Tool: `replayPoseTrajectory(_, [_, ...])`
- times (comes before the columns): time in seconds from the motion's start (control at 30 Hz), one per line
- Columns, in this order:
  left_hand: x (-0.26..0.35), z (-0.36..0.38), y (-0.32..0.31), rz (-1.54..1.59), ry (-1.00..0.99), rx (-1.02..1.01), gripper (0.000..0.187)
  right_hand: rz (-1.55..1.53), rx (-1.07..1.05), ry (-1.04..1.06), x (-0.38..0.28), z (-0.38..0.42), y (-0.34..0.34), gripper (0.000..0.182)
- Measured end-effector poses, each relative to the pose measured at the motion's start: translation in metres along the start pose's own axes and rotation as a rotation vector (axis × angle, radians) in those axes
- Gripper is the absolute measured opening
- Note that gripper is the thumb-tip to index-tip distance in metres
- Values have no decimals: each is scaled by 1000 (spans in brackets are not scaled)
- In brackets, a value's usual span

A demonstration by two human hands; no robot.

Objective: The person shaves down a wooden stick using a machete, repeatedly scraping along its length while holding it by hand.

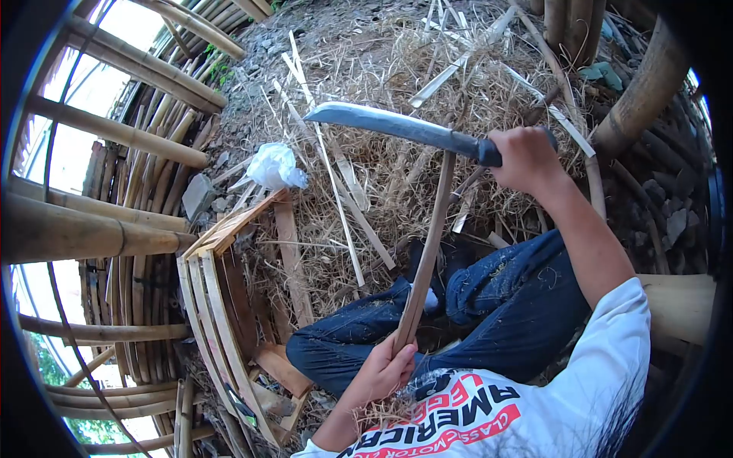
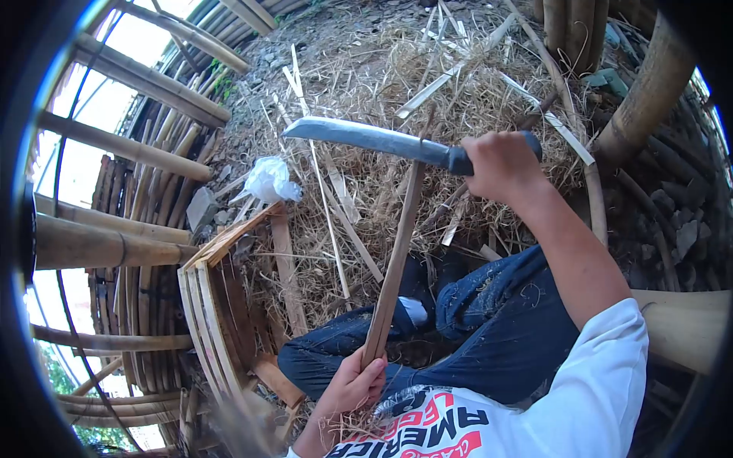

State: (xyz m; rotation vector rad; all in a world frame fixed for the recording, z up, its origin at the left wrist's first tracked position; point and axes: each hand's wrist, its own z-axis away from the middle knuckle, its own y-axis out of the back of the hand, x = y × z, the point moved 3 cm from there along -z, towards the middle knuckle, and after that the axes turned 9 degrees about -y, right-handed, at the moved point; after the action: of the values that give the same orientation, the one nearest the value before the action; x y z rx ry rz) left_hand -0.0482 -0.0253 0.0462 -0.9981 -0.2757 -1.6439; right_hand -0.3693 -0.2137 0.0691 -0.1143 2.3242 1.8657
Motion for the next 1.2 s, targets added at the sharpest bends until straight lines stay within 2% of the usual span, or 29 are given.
replayPoseTrajectory(0.07, [1, -1, 3, 7, -13, 25, 10, -58, -105, 38, -15, 8, -6, 15])
replayPoseTrajectory(0.2, [11, 1, 6, 11, -68, 89, 10, -222, -176, 352, -67, 31, -16, 21])
replayPoseTrajectory(0.23, [13, 1, 6, 13, -78, 109, 10, -227, -175, 353, -73, 32, -17, 21])
replayPoseTrajectory(0.3, [10, 5, 9, 2, -85, 114, 9, -232, -195, 512, -84, 35, -18, 23])
replayPoseTrajectory(0.43, [11, 14, 9, 16, -76, 123, 8, -287, -190, 478, -69, 25, -15, 20])
replayPoseTrajectory(0.5, [14, 19, 10, 24, -88, 123, 8, -306, -70, 289, -49, 12, -12, 17])
replayPoseTrajectory(0.87, [17, 26, 4, 10, -111, 52, 8, -289, 17, 18, 2, -11, -1, 4])
replayPoseTrajectory(1.03, [11, 27, 6, 55, -74, 73, 8, -242, 11, 75, -1, -5, -4, 5])
replayPoseTrajectory(1.13, [12, 22, 6, 60, -100, 81, 7, -309, -64, 124, -20, 6, -3, 6])
replayPoseTrajectory(1.2, [15, 20, 6, 45, -129, 92, 7, -408, -152, 264, -40, 19, -5, 10])
